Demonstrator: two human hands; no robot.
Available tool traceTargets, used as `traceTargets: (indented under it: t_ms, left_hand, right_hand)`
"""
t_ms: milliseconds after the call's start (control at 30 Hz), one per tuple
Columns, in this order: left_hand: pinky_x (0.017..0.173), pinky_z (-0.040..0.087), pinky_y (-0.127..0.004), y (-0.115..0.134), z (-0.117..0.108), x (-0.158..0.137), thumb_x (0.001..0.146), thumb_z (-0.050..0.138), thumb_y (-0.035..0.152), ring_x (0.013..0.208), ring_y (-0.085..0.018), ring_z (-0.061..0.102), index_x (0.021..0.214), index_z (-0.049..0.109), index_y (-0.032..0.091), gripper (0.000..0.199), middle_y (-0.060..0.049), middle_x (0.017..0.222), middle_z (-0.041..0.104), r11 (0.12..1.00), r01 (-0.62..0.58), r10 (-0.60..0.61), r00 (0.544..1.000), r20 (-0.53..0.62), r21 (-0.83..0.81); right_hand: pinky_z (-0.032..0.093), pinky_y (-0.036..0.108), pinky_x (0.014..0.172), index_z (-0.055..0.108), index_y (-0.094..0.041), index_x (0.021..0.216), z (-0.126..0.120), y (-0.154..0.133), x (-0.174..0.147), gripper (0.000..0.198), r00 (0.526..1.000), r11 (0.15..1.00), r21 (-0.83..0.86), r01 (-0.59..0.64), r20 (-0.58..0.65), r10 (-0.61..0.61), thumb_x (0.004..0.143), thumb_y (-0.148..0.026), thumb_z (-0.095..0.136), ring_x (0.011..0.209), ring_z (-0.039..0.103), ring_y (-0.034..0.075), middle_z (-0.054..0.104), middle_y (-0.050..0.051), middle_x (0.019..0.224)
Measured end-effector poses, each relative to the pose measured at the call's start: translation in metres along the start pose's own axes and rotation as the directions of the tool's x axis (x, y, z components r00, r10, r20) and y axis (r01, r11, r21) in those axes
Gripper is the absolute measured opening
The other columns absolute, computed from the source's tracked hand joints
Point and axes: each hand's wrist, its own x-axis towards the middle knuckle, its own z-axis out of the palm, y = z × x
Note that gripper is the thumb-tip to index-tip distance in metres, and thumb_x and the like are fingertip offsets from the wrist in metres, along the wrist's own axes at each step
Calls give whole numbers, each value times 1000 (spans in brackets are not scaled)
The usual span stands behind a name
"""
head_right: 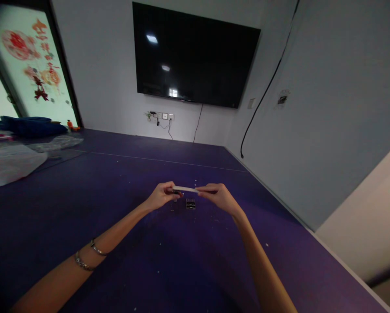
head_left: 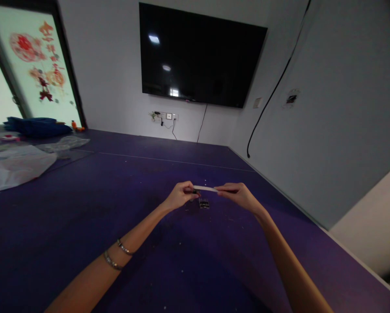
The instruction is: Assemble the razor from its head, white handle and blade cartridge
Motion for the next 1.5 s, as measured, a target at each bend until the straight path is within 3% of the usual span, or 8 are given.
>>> traceTargets:
  t_ms: [133, 300, 433, 633, 833, 1033, 1233, 1500]
  left_hand:
    - [63, 45, -24, 0, 0, 0, 63, 70, 16, 70, -13, 63, 66, 49, 15, 21, -3, 76, 68, 1000, 16, -16, 1000, 1, -20]
    - [60, 45, -23, 1, 0, 0, 63, 70, 16, 66, -13, 62, 66, 48, 15, 23, -3, 74, 68, 1000, 6, -6, 1000, 2, -7]
    - [62, 45, -24, 0, 0, 0, 63, 70, 16, 69, -13, 63, 66, 48, 15, 22, -3, 75, 68, 999, 18, -18, 1000, 2, -28]
    - [60, 45, -24, -3, -1, 0, 63, 71, 21, 65, -13, 62, 68, 49, 14, 23, -3, 73, 68, 1000, -12, 12, 1000, 4, -12]
    - [61, 45, -24, -5, -2, 0, 63, 71, 21, 67, -14, 62, 67, 49, 14, 24, -4, 74, 68, 999, 4, -4, 1000, 3, -40]
    - [63, 45, -25, -4, -3, 0, 64, 71, 21, 67, -13, 62, 70, 52, 14, 21, -3, 72, 67, 1000, 0, 0, 1000, -11, 4]
    - [62, 45, -24, -6, -5, 1, 65, 70, 20, 67, -13, 62, 70, 53, 13, 19, -5, 74, 68, 1000, -12, 12, 1000, 2, -27]
    - [62, 45, -24, -3, -3, 0, 64, 70, 18, 65, -12, 61, 69, 52, 14, 19, -4, 74, 68, 1000, -3, 3, 1000, 3, -20]
  right_hand:
    - [45, 26, 62, 70, -22, 96, -3, 0, 0, 27, 1000, 1000, -26, -12, -28, 11, 77, -38, 59, 71, 60, 16, 69, 5, 80]
    - [44, 25, 61, 70, -22, 96, -5, -1, 0, 28, 999, 1000, -11, 23, 24, -23, 77, -39, 59, 71, 59, 15, 68, 5, 80]
    - [43, 25, 58, 70, -22, 97, -5, 1, 0, 29, 999, 999, -46, 4, -36, -6, 77, -40, 59, 67, 58, 15, 68, 5, 78]
    - [44, 26, 61, 70, -23, 96, -3, 3, 1, 27, 999, 999, 18, 32, 38, -32, 76, -38, 61, 71, 59, 16, 68, 5, 80]
    - [44, 26, 61, 71, -23, 95, -3, 10, 1, 26, 999, 1000, 15, -21, -34, 22, 75, -38, 63, 70, 60, 16, 68, 5, 81]
    - [46, 27, 64, 71, -23, 95, -5, 12, 0, 27, 998, 998, 63, -6, 56, 3, 74, -39, 63, 74, 61, 17, 70, 5, 84]
    - [47, 29, 68, 71, -23, 94, -4, 16, 1, 26, 1000, 998, 65, -25, -7, 25, 74, -38, 63, 77, 63, 18, 70, 5, 87]
    - [48, 30, 70, 71, -23, 93, -5, 16, 0, 24, 999, 996, 71, -50, 7, 50, 73, -36, 64, 79, 63, 19, 71, 5, 88]
